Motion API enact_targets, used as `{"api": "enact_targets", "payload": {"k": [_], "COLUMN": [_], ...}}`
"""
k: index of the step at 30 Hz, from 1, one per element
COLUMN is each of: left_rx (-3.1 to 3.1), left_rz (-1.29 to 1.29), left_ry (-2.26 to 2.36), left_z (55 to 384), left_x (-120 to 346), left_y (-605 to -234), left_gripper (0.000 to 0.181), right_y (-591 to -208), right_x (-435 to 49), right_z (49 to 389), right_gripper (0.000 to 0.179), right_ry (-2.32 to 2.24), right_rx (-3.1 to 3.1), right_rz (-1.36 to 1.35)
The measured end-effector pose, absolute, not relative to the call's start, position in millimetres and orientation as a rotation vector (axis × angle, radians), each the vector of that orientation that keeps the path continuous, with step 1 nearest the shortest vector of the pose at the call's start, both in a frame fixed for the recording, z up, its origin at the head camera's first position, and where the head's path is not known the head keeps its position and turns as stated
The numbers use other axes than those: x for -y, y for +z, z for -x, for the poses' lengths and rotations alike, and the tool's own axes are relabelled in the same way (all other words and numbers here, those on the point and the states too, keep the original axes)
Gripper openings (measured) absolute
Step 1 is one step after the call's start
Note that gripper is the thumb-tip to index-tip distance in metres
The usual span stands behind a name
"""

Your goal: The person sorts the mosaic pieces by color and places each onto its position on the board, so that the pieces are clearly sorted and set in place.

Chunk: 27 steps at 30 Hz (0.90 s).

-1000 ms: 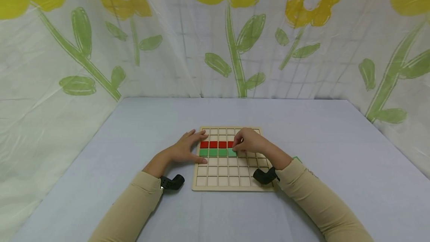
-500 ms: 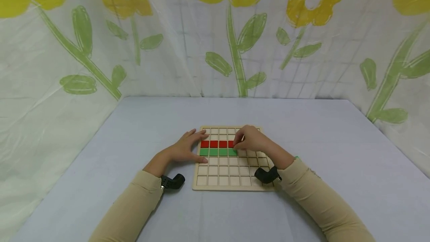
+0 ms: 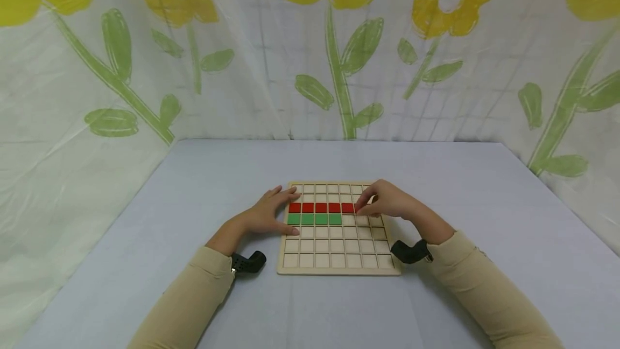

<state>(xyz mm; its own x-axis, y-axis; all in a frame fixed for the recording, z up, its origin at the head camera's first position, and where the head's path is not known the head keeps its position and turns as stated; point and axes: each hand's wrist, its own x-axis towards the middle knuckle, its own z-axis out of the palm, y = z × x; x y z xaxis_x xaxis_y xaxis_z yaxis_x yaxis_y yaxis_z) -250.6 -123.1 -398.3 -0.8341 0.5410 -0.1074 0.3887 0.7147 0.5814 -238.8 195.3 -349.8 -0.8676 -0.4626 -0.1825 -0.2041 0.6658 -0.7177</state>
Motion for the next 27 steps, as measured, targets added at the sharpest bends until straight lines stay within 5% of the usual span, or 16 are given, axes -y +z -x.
{"api": "enact_targets", "payload": {"k": [27], "left_rx": [-2.659], "left_rz": [-0.75], "left_ry": [0.798], "left_z": [250], "left_x": [123], "left_y": [-398], "left_gripper": [0.091], "right_y": [-343], "right_x": [-277], "right_z": [210], "right_gripper": [0.026], "right_ry": [-0.991], "right_rx": [-2.597], "right_rz": [0.374]}}
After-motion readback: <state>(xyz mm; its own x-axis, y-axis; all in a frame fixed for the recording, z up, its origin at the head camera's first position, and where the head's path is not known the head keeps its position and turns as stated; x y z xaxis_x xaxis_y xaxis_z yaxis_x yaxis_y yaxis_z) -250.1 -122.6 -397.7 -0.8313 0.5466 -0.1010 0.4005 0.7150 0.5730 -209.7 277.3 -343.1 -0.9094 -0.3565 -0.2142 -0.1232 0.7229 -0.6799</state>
